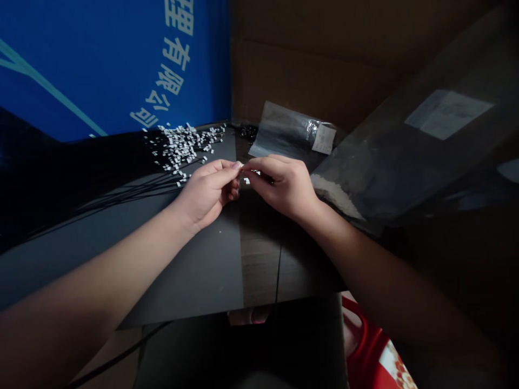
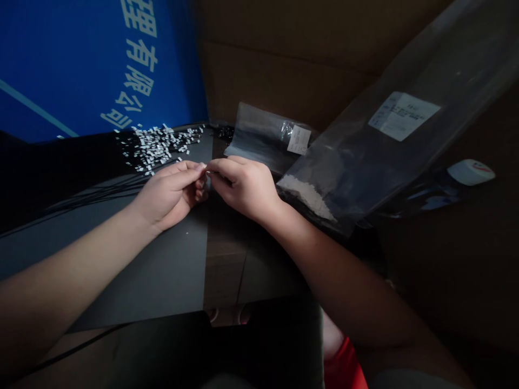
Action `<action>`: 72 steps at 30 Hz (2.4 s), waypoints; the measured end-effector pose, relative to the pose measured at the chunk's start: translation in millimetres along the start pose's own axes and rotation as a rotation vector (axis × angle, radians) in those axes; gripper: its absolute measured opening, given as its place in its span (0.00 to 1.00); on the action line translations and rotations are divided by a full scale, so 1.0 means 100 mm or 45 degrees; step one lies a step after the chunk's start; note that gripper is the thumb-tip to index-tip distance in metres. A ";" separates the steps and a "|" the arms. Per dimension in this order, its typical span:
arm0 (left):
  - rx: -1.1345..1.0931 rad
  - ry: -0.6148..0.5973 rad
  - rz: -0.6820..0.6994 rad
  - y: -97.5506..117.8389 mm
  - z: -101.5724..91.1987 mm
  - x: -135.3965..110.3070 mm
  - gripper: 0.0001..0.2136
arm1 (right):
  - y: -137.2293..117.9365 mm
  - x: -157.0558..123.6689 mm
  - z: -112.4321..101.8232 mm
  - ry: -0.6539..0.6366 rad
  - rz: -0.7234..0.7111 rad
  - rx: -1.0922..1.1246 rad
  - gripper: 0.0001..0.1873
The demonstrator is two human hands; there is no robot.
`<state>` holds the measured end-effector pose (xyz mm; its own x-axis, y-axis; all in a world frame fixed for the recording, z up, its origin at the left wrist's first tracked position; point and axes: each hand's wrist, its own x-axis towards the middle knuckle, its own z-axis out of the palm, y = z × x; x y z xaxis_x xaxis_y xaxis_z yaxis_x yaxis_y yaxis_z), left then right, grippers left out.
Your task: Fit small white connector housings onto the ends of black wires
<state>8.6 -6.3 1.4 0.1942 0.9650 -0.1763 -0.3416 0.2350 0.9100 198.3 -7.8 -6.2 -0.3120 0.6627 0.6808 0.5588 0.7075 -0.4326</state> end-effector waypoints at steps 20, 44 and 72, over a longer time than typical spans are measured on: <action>-0.010 0.001 -0.011 0.02 0.03 -0.01 0.07 | -0.02 -0.01 0.04 0.050 0.004 0.044 0.08; 0.024 -0.036 0.027 0.01 0.00 -0.01 0.06 | -0.07 -0.04 0.12 0.102 0.277 0.281 0.08; 0.189 -0.035 0.165 -0.02 -0.02 0.00 0.12 | -0.01 0.00 0.05 -0.110 0.199 -0.030 0.06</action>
<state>7.2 -6.2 -1.3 0.1832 0.9820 -0.0453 -0.2264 0.0870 0.9701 194.0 -7.3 -8.4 -0.2843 0.7835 0.5526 0.6232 0.5890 -0.5146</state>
